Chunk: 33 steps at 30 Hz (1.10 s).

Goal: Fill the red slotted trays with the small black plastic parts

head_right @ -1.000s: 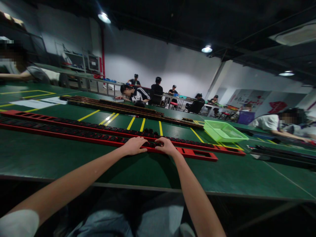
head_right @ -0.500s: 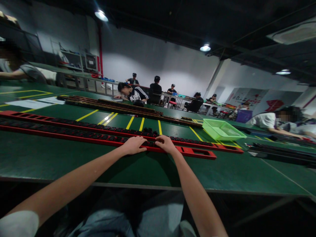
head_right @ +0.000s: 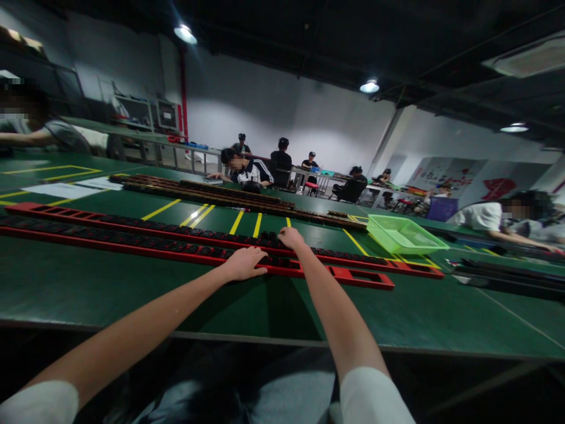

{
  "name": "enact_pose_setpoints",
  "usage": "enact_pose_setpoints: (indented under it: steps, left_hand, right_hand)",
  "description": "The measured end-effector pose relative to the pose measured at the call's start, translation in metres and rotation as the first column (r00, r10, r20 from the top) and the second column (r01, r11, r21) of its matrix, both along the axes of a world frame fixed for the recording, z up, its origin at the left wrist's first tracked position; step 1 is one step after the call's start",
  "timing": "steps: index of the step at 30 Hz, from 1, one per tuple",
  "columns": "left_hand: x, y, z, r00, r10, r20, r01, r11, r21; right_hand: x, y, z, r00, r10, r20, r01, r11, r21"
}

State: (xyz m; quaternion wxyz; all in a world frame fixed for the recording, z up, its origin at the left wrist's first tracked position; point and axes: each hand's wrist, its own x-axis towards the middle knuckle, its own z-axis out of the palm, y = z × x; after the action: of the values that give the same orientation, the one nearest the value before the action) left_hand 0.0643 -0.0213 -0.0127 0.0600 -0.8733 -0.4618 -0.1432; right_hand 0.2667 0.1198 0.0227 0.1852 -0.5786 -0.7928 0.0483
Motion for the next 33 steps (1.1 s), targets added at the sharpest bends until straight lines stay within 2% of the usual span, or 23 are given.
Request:
enact_pose_setpoints:
  steps: [4,8,12,16,18,21,22,24,27,30,33]
  left_hand:
    - [0.001,0.0,0.0,1.0,0.002,0.003,-0.002,1.0,-0.002]
    - [0.001,0.0,0.002,1.0,-0.002,-0.002,0.002,1.0,-0.02]
    - [0.0,0.0,0.003,1.0,-0.001,0.002,0.001,0.999,-0.032]
    - [0.001,0.0,0.001,1.0,0.003,-0.002,-0.003,1.0,-0.022]
    - [0.001,0.001,0.0,1.0,0.0,-0.008,-0.001,1.0,-0.011]
    - [0.0,0.001,0.0,1.0,-0.013,-0.011,0.013,1.0,0.0]
    - [0.0,0.001,0.0,1.0,-0.016,-0.011,0.016,1.0,-0.002]
    - [0.0,0.0,0.001,1.0,-0.014,-0.01,0.014,1.0,-0.012]
    - [-0.001,-0.001,0.002,1.0,-0.005,-0.013,0.005,0.999,-0.032]
    - [-0.001,-0.001,0.003,1.0,0.0,-0.019,-0.001,0.999,-0.042]
    - [-0.001,-0.001,0.003,1.0,0.007,-0.026,-0.009,0.999,-0.051]
  right_hand:
    - [-0.004,0.007,-0.006,0.999,0.017,0.036,-0.015,0.998,-0.059]
    - [-0.003,0.005,-0.012,1.0,0.014,0.003,-0.014,0.999,-0.042]
    - [0.002,0.001,-0.012,0.995,-0.024,-0.098,0.028,0.999,0.044]
    - [0.017,-0.007,-0.002,0.963,-0.072,-0.258,0.105,0.988,0.115]
    - [0.027,-0.015,0.005,0.87,-0.077,-0.487,0.137,0.987,0.087]
    - [0.046,-0.032,0.01,0.547,-0.056,-0.835,0.082,0.997,-0.013]
    - [0.053,-0.039,0.009,0.458,-0.058,-0.887,0.052,0.998,-0.038]
    - [0.065,-0.053,0.004,0.342,-0.079,-0.936,0.019,0.997,-0.078]
    - [0.078,-0.07,-0.007,0.248,-0.09,-0.964,0.007,0.996,-0.091]
    - [0.084,-0.081,-0.016,0.256,-0.057,-0.965,0.012,0.998,-0.056]
    - [0.081,-0.085,-0.02,0.414,-0.01,-0.91,0.087,0.996,0.029]
